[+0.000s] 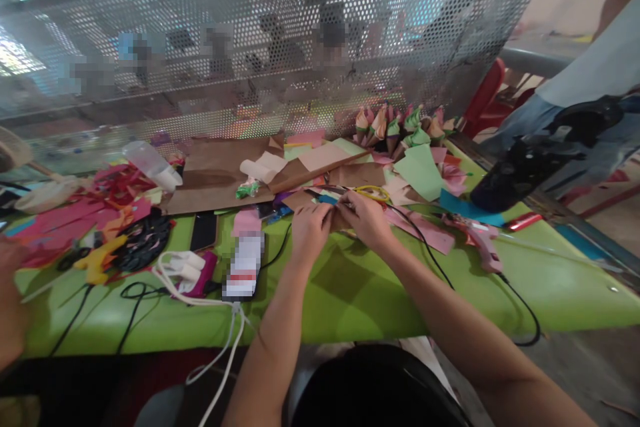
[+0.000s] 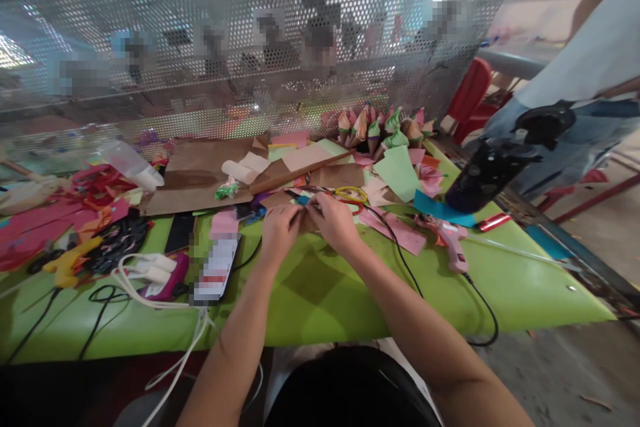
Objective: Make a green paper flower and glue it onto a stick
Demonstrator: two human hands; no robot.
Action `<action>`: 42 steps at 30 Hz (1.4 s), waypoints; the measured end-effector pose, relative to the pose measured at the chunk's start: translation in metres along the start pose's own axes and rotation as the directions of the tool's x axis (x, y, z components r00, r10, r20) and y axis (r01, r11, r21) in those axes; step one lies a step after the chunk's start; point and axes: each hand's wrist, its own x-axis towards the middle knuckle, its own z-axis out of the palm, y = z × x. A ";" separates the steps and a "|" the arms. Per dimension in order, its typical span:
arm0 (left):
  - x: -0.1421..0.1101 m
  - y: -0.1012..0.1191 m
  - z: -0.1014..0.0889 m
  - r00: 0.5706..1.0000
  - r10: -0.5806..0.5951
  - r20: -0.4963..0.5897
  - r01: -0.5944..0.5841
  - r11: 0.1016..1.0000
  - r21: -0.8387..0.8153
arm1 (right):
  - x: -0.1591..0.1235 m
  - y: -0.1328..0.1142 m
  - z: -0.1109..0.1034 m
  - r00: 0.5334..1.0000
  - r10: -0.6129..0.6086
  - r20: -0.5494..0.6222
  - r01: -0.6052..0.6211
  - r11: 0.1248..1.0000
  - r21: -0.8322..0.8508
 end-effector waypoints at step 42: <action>-0.001 0.000 0.007 0.961 -0.188 -0.200 0.126 0.950 -0.286 | 0.003 -0.014 0.017 0.939 0.313 0.145 -0.283 0.458 0.843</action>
